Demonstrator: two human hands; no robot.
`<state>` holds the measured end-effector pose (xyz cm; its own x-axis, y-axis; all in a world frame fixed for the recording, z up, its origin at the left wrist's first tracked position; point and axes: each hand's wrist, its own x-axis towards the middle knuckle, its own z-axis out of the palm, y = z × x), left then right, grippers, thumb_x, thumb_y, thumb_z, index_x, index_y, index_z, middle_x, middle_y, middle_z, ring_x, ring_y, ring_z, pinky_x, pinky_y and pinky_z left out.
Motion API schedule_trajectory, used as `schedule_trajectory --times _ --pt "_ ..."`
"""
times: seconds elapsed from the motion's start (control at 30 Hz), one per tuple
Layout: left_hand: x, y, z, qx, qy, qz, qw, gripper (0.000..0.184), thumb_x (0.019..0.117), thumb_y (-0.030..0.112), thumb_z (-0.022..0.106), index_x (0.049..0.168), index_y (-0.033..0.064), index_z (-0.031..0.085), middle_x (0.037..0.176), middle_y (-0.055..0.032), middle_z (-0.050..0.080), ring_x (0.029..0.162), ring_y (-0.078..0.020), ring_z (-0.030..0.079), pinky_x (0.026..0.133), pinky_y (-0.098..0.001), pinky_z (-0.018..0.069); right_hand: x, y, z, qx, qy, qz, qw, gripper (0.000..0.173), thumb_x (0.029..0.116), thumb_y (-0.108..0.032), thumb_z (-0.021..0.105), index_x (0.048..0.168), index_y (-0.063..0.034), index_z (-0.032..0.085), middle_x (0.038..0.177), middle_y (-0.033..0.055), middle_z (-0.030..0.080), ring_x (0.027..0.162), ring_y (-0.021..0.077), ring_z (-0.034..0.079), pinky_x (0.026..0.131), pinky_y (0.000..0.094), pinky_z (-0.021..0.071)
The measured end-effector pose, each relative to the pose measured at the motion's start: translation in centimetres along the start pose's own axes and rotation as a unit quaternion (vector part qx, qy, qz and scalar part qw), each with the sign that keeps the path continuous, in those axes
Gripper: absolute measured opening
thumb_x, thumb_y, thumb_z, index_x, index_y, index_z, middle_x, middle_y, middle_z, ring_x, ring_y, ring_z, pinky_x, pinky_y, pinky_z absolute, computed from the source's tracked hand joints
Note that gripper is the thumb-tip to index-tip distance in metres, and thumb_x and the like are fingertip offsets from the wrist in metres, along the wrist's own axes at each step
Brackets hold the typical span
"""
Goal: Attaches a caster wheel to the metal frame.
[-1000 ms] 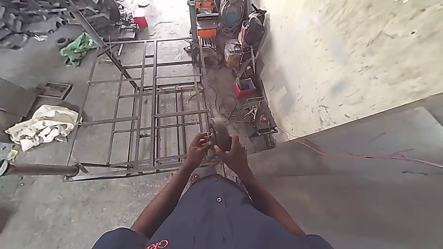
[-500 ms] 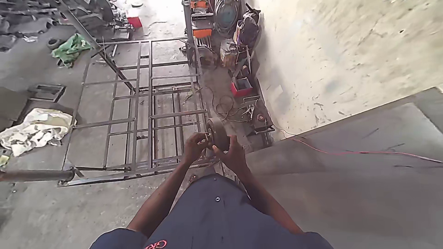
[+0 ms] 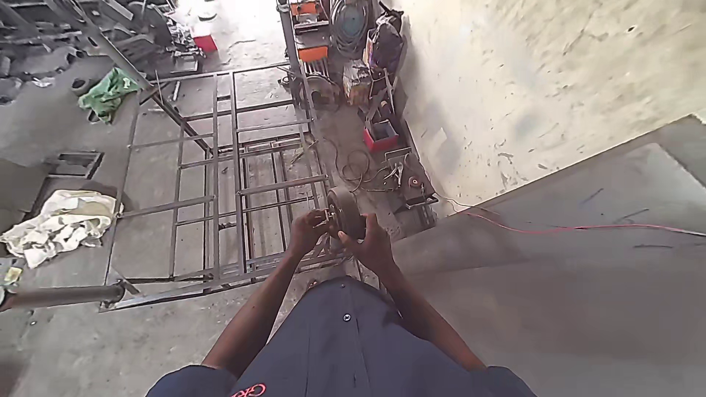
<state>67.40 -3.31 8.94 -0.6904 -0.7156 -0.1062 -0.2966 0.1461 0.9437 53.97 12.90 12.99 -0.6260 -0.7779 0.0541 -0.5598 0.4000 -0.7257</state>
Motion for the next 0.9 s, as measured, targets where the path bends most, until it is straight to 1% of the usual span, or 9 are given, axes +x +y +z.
schedule_trajectory --times 0.07,0.17,0.27,0.37,0.43,0.53,0.63,0.73,0.9 --pt "0.19 -0.01 -0.23 0.016 -0.004 0.009 1.000 0.036 0.0838 0.011 0.085 0.117 0.0064 0.073 0.111 -0.0059 0.076 0.098 -0.0140 0.073 0.092 -0.0372 0.0610 0.05 0.04 -0.01 0.003 0.003 -0.004 1.000 0.065 0.0841 -0.054 0.075 0.122 -0.0029 0.060 0.095 0.0096 0.072 0.085 0.0245 0.072 0.073 0.0492 0.0595" --pt "0.08 -0.40 -0.35 0.033 -0.020 0.026 0.999 0.040 0.0851 0.014 0.085 0.122 0.0057 0.071 0.116 -0.0056 0.075 0.103 -0.0135 0.073 0.096 -0.0373 0.0598 -0.21 0.43 0.10 0.023 0.002 0.006 1.000 0.067 0.0817 -0.051 0.079 0.123 -0.0031 0.058 0.095 0.0100 0.072 0.083 0.0248 0.072 0.072 0.0506 0.0599" --pt "0.05 -0.25 -0.42 0.040 -0.025 0.032 0.998 0.041 0.0849 0.013 0.085 0.122 0.0043 0.070 0.116 -0.0062 0.075 0.104 -0.0133 0.072 0.097 -0.0366 0.0595 -0.22 0.43 0.06 0.036 -0.006 0.015 0.999 0.067 0.0815 -0.048 0.081 0.125 -0.0041 0.057 0.098 0.0109 0.072 0.086 0.0251 0.073 0.075 0.0508 0.0605" --pt "0.14 0.17 -0.54 0.071 -0.023 0.037 0.997 0.039 0.0855 0.015 0.085 0.120 0.0052 0.071 0.115 -0.0062 0.074 0.105 -0.0136 0.071 0.097 -0.0376 0.0586 -0.07 0.22 -0.20 0.045 -0.011 0.023 0.999 0.068 0.0822 -0.050 0.080 0.127 -0.0039 0.057 0.101 0.0106 0.072 0.090 0.0239 0.073 0.079 0.0488 0.0608" --pt "0.15 0.04 -0.62 0.099 -0.021 0.049 0.994 0.037 0.0860 0.018 0.085 0.119 0.0079 0.073 0.116 -0.0047 0.074 0.107 -0.0128 0.071 0.098 -0.0383 0.0582 -0.09 0.17 -0.23 0.051 -0.008 0.026 0.998 0.069 0.0823 -0.053 0.078 0.126 -0.0042 0.057 0.099 0.0091 0.072 0.088 0.0221 0.072 0.077 0.0472 0.0607" --pt "0.04 -0.15 -0.49 0.132 -0.008 0.067 0.989 0.032 0.0860 0.022 0.085 0.114 0.0096 0.075 0.114 -0.0040 0.074 0.105 -0.0133 0.070 0.097 -0.0396 0.0579 -0.16 0.18 -0.30 0.059 -0.004 0.024 0.998 0.067 0.0822 -0.053 0.078 0.125 -0.0049 0.057 0.097 0.0074 0.072 0.086 0.0202 0.072 0.076 0.0459 0.0612" --pt "-0.06 -0.23 -0.38 0.139 0.005 0.085 0.987 0.029 0.0851 0.021 0.085 0.109 0.0086 0.076 0.111 -0.0045 0.074 0.103 -0.0135 0.070 0.095 -0.0382 0.0590 -0.08 0.22 -0.43 0.051 -0.008 0.018 0.998 0.065 0.0828 -0.051 0.078 0.125 -0.0050 0.058 0.096 0.0080 0.072 0.086 0.0208 0.072 0.077 0.0462 0.0610" --pt "-0.19 -0.48 -0.23 0.128 0.015 0.110 0.986 0.027 0.0844 0.019 0.086 0.107 0.0071 0.076 0.112 -0.0057 0.074 0.104 -0.0138 0.071 0.094 -0.0379 0.0595 -0.07 0.17 -0.52 0.035 -0.016 0.015 0.999 0.066 0.0839 -0.052 0.077 0.127 -0.0059 0.058 0.099 0.0088 0.072 0.088 0.0220 0.073 0.079 0.0476 0.0606" --pt "-0.17 -0.65 -0.02 0.126 0.015 0.118 0.985 0.026 0.0848 0.021 0.086 0.106 0.0083 0.076 0.110 -0.0044 0.074 0.103 -0.0121 0.071 0.093 -0.0365 0.0598 -0.18 0.02 -0.43 0.003 -0.004 0.002 1.000 0.066 0.0839 -0.053 0.076 0.126 -0.0045 0.059 0.094 0.0107 0.072 0.083 0.0265 0.071 0.073 0.0506 0.0590"
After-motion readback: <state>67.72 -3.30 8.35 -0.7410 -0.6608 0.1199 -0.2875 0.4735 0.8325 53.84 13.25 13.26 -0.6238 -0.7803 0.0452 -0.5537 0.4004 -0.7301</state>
